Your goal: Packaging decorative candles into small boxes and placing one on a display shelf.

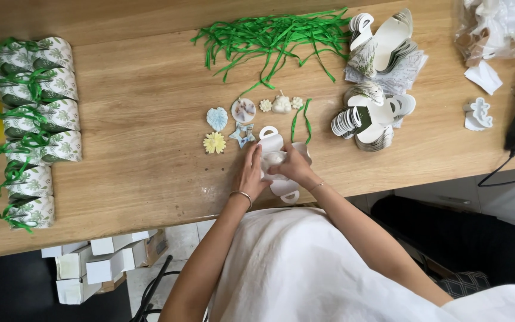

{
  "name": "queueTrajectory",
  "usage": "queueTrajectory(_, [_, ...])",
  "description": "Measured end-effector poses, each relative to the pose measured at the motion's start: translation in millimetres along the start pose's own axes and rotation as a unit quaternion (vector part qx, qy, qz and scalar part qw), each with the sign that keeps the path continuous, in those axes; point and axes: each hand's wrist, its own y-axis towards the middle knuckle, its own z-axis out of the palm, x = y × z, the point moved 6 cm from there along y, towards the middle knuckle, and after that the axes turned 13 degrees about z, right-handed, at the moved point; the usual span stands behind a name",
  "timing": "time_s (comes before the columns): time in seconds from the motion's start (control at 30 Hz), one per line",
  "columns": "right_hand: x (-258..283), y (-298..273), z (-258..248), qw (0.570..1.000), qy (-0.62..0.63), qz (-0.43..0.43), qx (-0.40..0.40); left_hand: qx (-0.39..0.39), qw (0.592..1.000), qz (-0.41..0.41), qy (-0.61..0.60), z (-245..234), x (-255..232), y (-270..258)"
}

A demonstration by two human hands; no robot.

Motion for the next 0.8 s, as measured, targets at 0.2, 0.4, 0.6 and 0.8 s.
queueTrajectory(0.2, [38.6, -55.6, -50.7, 0.921, 0.354, 0.04, 0.157, -0.086, 0.989, 0.084, -0.084, -54.7, -27.2, -4.8])
queueTrajectory(0.4, [93.6, -109.0, -91.4, 0.883, 0.413, -0.07, 0.214, -0.125, 0.869, 0.073, -0.474, -70.4, -46.9, 2.4])
queueTrajectory(0.6, [103.9, -122.1, -104.3, 0.863, 0.419, -0.123, 0.255, -0.106, 0.871, 0.097, -0.469, -89.4, -89.0, 16.1])
queueTrajectory(0.8, [102.6, -117.7, -120.1, 0.859, 0.439, -0.157, 0.211, -0.124, 0.841, 0.065, -0.523, -107.7, -100.9, 12.8])
